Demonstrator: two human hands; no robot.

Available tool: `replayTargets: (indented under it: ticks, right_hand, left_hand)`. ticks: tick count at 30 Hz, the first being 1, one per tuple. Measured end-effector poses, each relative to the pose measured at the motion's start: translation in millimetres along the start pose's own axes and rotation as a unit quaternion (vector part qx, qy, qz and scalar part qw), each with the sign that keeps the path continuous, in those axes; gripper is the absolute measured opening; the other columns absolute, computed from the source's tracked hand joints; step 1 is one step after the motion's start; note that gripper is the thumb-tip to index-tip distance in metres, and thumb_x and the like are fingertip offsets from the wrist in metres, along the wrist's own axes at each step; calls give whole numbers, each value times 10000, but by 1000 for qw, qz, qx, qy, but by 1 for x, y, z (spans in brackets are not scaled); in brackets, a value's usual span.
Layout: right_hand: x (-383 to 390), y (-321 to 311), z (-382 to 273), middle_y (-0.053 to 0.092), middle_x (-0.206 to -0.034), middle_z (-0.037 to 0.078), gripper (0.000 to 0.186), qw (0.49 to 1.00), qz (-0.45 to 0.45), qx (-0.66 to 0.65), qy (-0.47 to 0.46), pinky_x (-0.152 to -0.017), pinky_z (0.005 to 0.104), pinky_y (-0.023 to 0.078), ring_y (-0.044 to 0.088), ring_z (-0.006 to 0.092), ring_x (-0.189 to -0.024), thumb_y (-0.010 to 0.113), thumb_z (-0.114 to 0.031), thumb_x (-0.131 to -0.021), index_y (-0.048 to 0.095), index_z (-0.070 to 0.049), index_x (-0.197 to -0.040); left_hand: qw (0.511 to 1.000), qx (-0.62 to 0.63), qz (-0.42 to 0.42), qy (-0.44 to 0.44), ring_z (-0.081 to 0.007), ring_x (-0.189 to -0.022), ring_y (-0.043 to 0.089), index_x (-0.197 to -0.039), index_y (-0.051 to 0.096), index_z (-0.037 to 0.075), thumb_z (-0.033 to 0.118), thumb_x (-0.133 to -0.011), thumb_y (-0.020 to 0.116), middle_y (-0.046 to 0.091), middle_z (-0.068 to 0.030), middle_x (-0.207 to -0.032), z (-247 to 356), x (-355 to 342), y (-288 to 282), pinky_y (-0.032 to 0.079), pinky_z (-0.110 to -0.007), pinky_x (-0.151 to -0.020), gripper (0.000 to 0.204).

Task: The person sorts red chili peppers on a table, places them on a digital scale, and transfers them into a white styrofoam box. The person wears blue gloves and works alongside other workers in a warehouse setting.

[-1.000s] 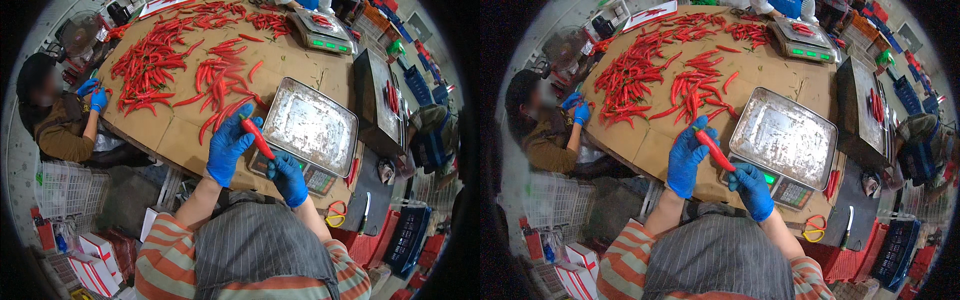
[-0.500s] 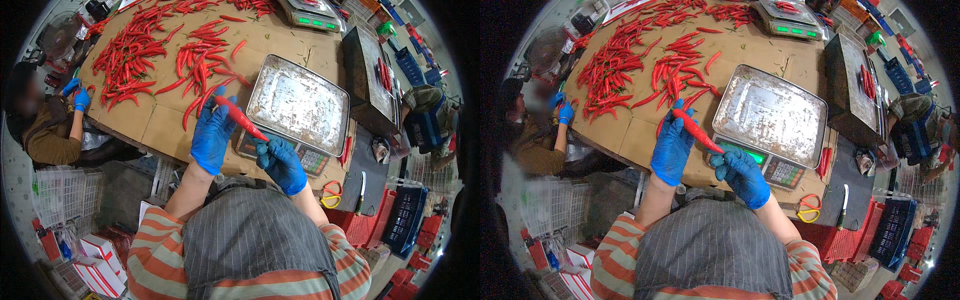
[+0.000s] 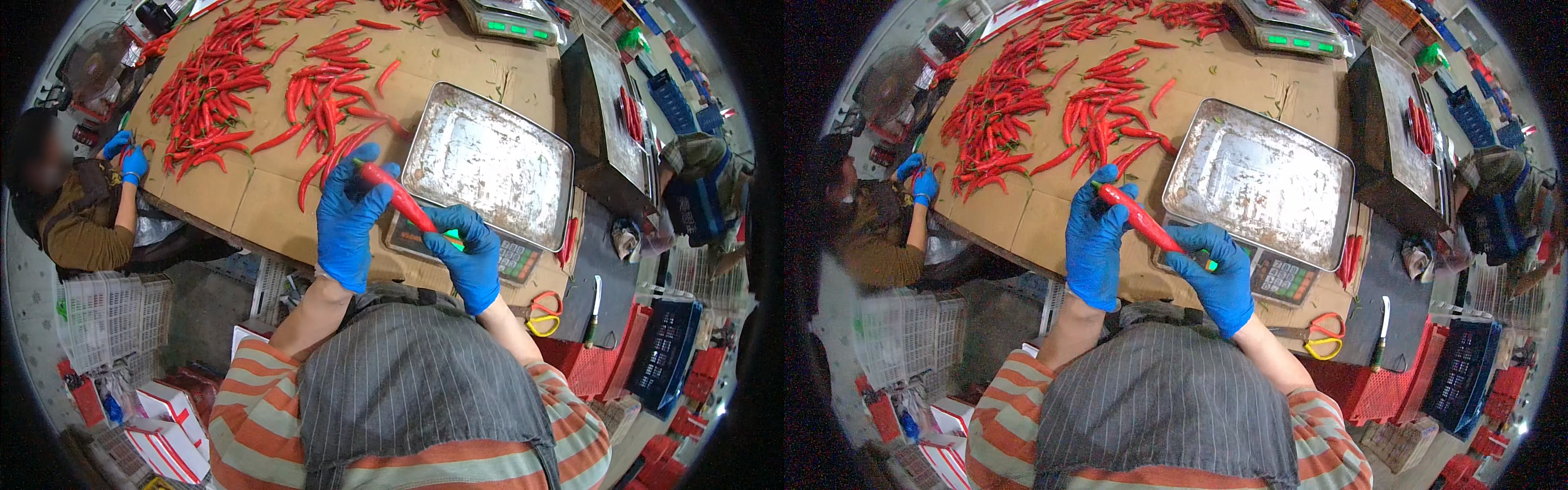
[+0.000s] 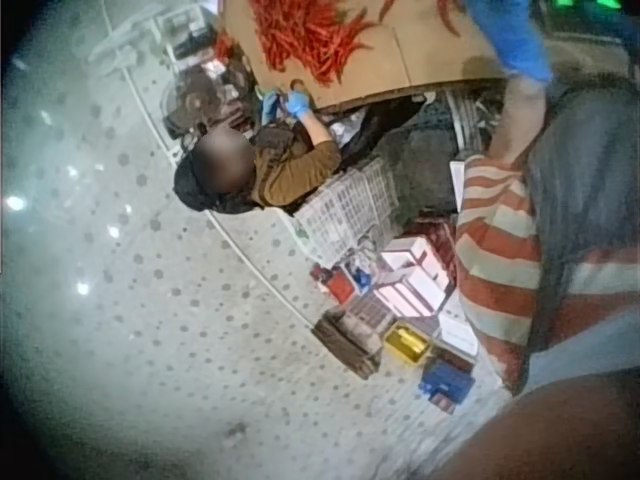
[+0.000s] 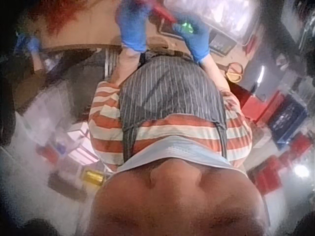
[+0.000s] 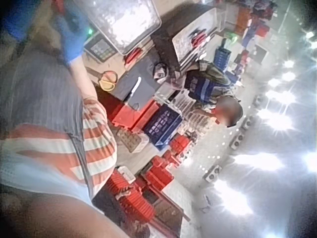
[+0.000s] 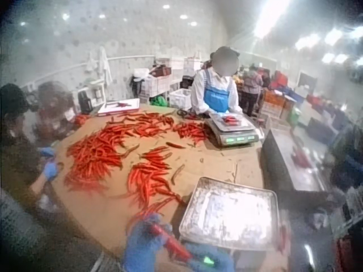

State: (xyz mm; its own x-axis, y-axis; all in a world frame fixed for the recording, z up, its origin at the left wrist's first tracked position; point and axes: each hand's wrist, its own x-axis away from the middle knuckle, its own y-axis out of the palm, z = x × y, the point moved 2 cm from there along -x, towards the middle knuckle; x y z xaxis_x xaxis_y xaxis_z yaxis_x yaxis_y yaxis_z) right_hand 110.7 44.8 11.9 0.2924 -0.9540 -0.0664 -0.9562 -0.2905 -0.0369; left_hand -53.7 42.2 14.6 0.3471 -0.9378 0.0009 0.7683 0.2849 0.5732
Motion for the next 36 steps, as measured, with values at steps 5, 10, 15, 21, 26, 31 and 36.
replayTargets:
  ticks: [5, 10, 15, 21, 26, 31, 36]
  right_hand:
    - [-1, -2, -11, 624, -901, 37, 263, 999, 18, 35, -19, -815, 257, 426, 560, 126, -858, 692, 33, -704, 649, -27, -957]
    - [-1, -5, -9, 628, -907, 41, 273, 999, 18, 33, -16, -818, 266, 428, 563, 135, -868, 697, 31, -696, 648, -28, -959]
    - [-1, -5, 0, 620, -932, 65, 319, 985, 37, 134, -104, -809, 293, 441, 576, 197, -864, 718, -5, -674, 649, -57, -981]
    - [0, -10, -4, 608, -898, 59, 347, 959, 34, 247, -134, -751, 310, 457, 578, 211, -833, 720, -36, -677, 647, -102, -1009]
    - [-27, -75, 8, 597, -866, 74, 313, 939, 116, 310, -95, -668, 305, 469, 584, 205, -745, 711, -37, -683, 651, -107, -981]
    - [-44, -122, 27, 587, -837, 76, 257, 893, 80, 439, -55, -664, 296, 485, 604, 226, -741, 709, -46, -682, 657, -101, -928]
    - [-42, -134, 41, 602, -863, 92, 265, 901, 33, 433, -11, -696, 300, 488, 618, 232, -780, 701, -45, -687, 656, -94, -943]
  left_hand:
    - [999, 30, -13, -36, -194, -1065, 543, -1228, 472, 65, 14, -810, 623, 509, -65, -1230, -1, -1, 3, 460, -305, -912, 447]
    - [998, 28, -19, -45, -184, -1068, 541, -1241, 461, 51, 18, -817, 618, 515, -70, -1218, 0, 0, 8, 462, -294, -906, 453]
    - [996, -60, -44, 38, -201, -1037, 554, -1233, 468, 49, 0, -772, 650, 523, -63, -1193, -3, 6, 9, 462, -330, -899, 498]
    - [994, -85, -69, 8, -188, -1028, 560, -1239, 459, 25, -30, -753, 656, 546, -65, -1167, -8, 12, 15, 455, -314, -901, 527]
    - [927, -345, -2, 149, -161, -1058, 538, -1243, 481, 27, 18, -786, 643, 546, -66, -1202, -14, -22, -40, 428, -296, -900, 485]
    - [709, -690, 70, 126, -321, -1007, 535, -1189, 544, 113, 108, -750, 678, 573, -139, -1109, -34, -54, -151, 419, -398, -899, 459]
    - [664, -742, 60, 77, -339, -966, 534, -1159, 559, 121, 174, -736, 678, 579, -154, -1016, -47, -65, -179, 439, -431, -833, 442]
